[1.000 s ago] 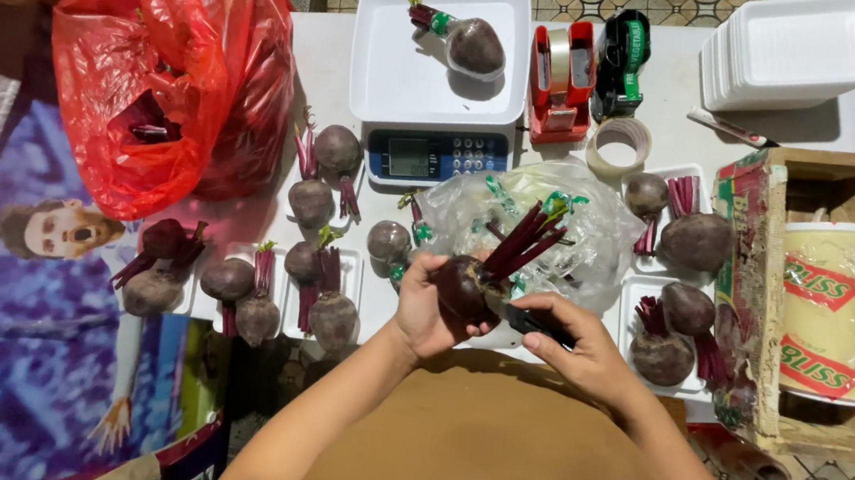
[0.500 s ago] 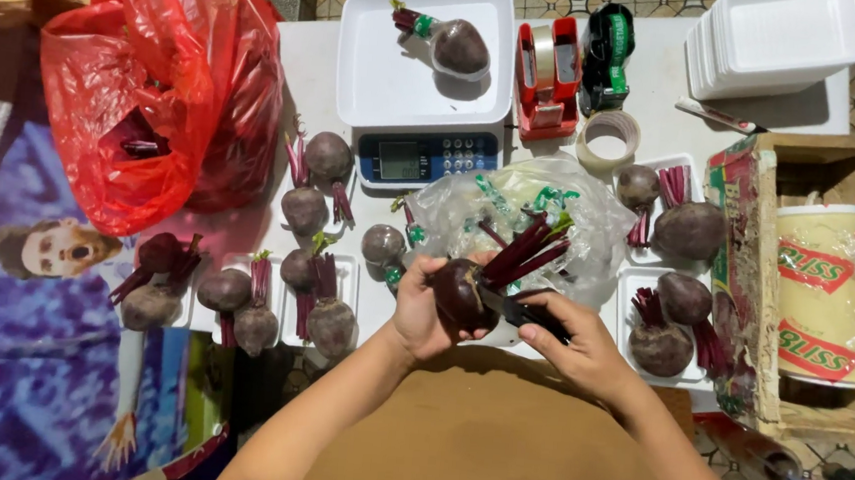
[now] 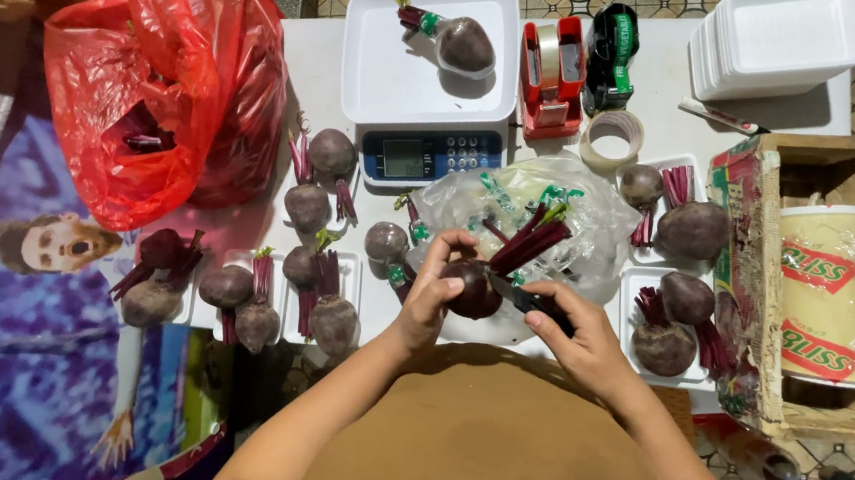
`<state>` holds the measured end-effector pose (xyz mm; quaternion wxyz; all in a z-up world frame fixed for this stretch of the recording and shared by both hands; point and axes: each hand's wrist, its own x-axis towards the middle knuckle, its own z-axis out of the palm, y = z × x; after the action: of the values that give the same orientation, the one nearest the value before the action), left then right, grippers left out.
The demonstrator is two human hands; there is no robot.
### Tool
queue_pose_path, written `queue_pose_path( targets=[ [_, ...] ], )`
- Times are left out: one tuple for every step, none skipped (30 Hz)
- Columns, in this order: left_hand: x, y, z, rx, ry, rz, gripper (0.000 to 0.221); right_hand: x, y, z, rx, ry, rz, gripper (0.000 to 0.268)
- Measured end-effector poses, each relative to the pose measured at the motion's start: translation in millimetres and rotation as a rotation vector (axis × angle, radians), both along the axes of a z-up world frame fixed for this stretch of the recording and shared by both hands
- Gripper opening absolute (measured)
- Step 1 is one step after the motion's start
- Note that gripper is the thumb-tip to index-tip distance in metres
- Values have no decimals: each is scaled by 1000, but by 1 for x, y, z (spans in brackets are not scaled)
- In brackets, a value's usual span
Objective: The person trims the stems from beets with a knife, wraps the beets individually in plastic film, and places them into a wooden crate.
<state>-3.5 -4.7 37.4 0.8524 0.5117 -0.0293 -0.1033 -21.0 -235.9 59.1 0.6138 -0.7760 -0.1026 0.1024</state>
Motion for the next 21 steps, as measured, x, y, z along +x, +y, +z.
queue_pose_path(
  targets=[
    [-1, 0, -1, -2, -1, 6, 64, 0, 0, -1, -2, -1, 6, 32],
    [-2, 0, -2, 24, 4, 14, 62, -1, 1, -2, -40, -35, -7, 32],
    [-3, 0, -3, 51, 11, 23, 61, -2, 1, -2, -78, -67, -20, 32],
    [-4, 2, -8, 49, 12, 29, 61, -3, 2, -1, -80, -68, -14, 32],
    [-4, 4, -13, 74, 60, 26, 59, -4, 2, 1, -160, -137, -44, 33],
    [-4, 6, -18, 98, 109, 22, 57, -5, 2, 3, -240, -206, -75, 34],
    [-5, 4, -19, 97, 109, 33, 57, -6, -2, 0, -240, -208, -64, 34],
    [-6, 3, -19, 72, 151, 56, 56, -7, -5, -3, -222, -194, -93, 33],
    [-8, 3, -20, 48, 192, 88, 55, -7, -8, -7, -202, -182, -115, 33],
    [-4, 9, -14, 47, 191, 107, 55, -7, -14, -14, -199, -185, -96, 33],
    [0, 15, -8, 71, 147, 153, 56, -7, -20, -20, -177, -161, -146, 33],
    [3, 21, -2, 95, 103, 199, 57, -7, -27, -26, -155, -137, -196, 33],
    [3, 26, 9, 91, 101, 213, 57, -7, -31, -27, -157, -142, -182, 33],
    [4, 32, 21, 104, 104, 265, 56, -7, -34, -28, -144, -116, -211, 33],
    [4, 37, 33, 116, 105, 320, 56, -6, -39, -29, -132, -92, -238, 32],
    [8, 44, 31, 110, 100, 335, 56, -7, -42, -30, -134, -99, -223, 32],
    [12, 52, 30, 160, 156, 363, 53, -7, -44, -32, -182, -28, -232, 32],
    [16, 59, 28, 209, 212, 390, 51, -7, -47, -34, -231, 43, -242, 32],
    [22, 64, 26, 207, 204, 403, 51, -4, -49, -34, -230, 32, -231, 32],
    [29, 69, 23, 221, 222, 426, 53, -2, -51, -35, -219, 54, -253, 32],
    [32, 73, 20, 235, 247, 445, 56, -4, -53, -36, -209, 83, -278, 33]
  ],
)
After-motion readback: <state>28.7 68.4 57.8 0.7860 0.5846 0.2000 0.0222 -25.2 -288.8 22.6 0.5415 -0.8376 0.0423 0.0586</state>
